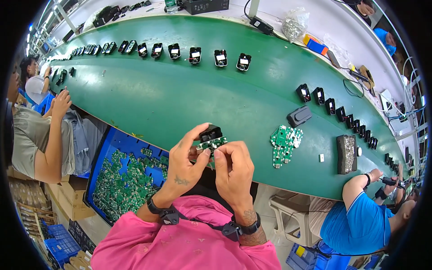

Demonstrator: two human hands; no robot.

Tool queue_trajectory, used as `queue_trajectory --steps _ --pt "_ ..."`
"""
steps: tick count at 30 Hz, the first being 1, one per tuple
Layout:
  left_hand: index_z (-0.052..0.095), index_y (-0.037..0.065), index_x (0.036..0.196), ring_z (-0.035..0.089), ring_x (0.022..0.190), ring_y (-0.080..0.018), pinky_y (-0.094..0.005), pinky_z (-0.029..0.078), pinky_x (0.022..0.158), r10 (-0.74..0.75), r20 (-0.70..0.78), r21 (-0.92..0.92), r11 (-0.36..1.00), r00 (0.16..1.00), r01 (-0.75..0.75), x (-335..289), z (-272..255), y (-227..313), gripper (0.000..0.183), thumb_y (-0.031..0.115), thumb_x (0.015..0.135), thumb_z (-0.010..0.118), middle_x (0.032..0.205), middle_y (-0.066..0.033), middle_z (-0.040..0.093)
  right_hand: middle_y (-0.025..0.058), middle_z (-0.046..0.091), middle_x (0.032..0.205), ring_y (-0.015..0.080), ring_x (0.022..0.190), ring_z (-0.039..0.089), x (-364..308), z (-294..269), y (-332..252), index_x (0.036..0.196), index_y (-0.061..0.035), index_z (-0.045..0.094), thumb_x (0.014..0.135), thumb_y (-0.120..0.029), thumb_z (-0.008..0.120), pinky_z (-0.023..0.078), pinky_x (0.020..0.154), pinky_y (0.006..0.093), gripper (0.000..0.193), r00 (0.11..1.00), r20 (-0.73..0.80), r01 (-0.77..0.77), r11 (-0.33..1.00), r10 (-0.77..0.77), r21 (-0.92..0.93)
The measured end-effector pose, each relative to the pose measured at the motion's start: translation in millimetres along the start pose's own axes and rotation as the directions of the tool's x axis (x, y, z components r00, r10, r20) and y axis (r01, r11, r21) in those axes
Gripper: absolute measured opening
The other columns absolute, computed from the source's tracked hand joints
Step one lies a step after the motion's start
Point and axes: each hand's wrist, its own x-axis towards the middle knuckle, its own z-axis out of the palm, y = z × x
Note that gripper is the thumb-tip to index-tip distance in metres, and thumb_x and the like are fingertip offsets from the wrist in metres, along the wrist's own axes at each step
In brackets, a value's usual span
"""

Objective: Assembling electronic circuit boards into black plastic housings on a production line.

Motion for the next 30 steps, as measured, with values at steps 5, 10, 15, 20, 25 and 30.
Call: queue_trajectory --steps 5,10,15,20,25,30 --pt "0.054 0.004 0.138 0.066 0.077 -0.0246 -0.032 0.055 0.065 0.057 -0.065 0.023 0.998 0.996 -0.056 -10.0 -0.4 16.1 0.053 0.0 0.086 0.062 0.112 -0.0199 0.064 0.0079 0.057 0.089 0.0127 0.074 0.055 -3.3 -6.1 -8.0 0.093 0.001 0.058 0.096 -0.005 0.062 0.046 0.063 0.0245 0.008 1.0 -0.013 -0.001 0.997 0.0 -0.071" --pt "0.055 0.002 0.137 0.066 0.08 -0.0201 -0.0294 0.055 0.068 0.264 -0.083 0.246 0.94 0.961 -0.237 -16.8 4.7 11.1 0.054 -0.001 0.085 0.065 0.113 -0.0163 0.065 0.009 0.059 0.087 0.0143 0.07 0.056 -13.0 -0.1 -14.2 0.093 0.0008 0.059 0.093 -0.001 0.064 0.047 0.059 0.027 0.004 0.991 -0.133 0.007 0.981 -0.033 -0.196" --pt "0.054 0.003 0.138 0.066 0.086 -0.028 -0.0341 0.056 0.071 0.22 -0.074 0.229 0.953 0.973 -0.199 -23.3 4.6 16.1 0.053 0.001 0.086 0.064 0.115 -0.0195 0.064 0.0123 0.06 0.086 0.0223 0.07 0.059 -18.7 -6.3 -18.1 0.093 0.0007 0.06 0.09 0.001 0.065 0.047 0.058 0.0336 0.006 0.995 -0.08 0.04 0.983 -0.055 -0.179" --pt "0.054 0.002 0.139 0.066 0.093 -0.0364 -0.0388 0.057 0.075 0.193 -0.056 0.162 0.97 0.98 -0.181 -28.5 5.9 13.4 0.053 0.002 0.087 0.063 0.117 -0.0225 0.063 0.0119 0.057 0.082 0.0248 0.069 0.056 -16.5 -20.0 -25.6 0.088 0.0012 0.057 0.088 0.003 0.063 0.044 0.06 0.0345 0.006 0.993 0.067 0.105 0.984 -0.097 -0.142" --pt "0.057 0.002 0.137 0.066 0.093 -0.0365 -0.0393 0.057 0.074 0.377 -0.049 0.259 0.899 0.925 -0.353 -28.6 5.7 14.1 0.05 0.001 0.087 0.062 0.116 -0.0213 0.063 0.0125 0.055 0.081 0.0279 0.069 0.054 -14.7 -26.9 -29.0 0.089 0.0006 0.057 0.086 0.004 0.062 0.042 0.061 0.0374 0.007 0.985 0.133 0.128 0.984 -0.111 -0.127" --pt "0.057 0.006 0.138 0.067 0.084 -0.0339 -0.0392 0.056 0.069 0.393 0.013 0.292 0.878 0.919 -0.38 -29.2 2.2 15.5 0.053 -0.001 0.085 0.063 0.116 -0.0214 0.063 0.0135 0.054 0.08 0.0309 0.068 0.053 -15.6 -34.4 -33.9 0.089 0.0004 0.057 0.085 0.004 0.062 0.043 0.061 0.0392 0.008 0.979 0.192 0.103 0.98 -0.07 -0.17"
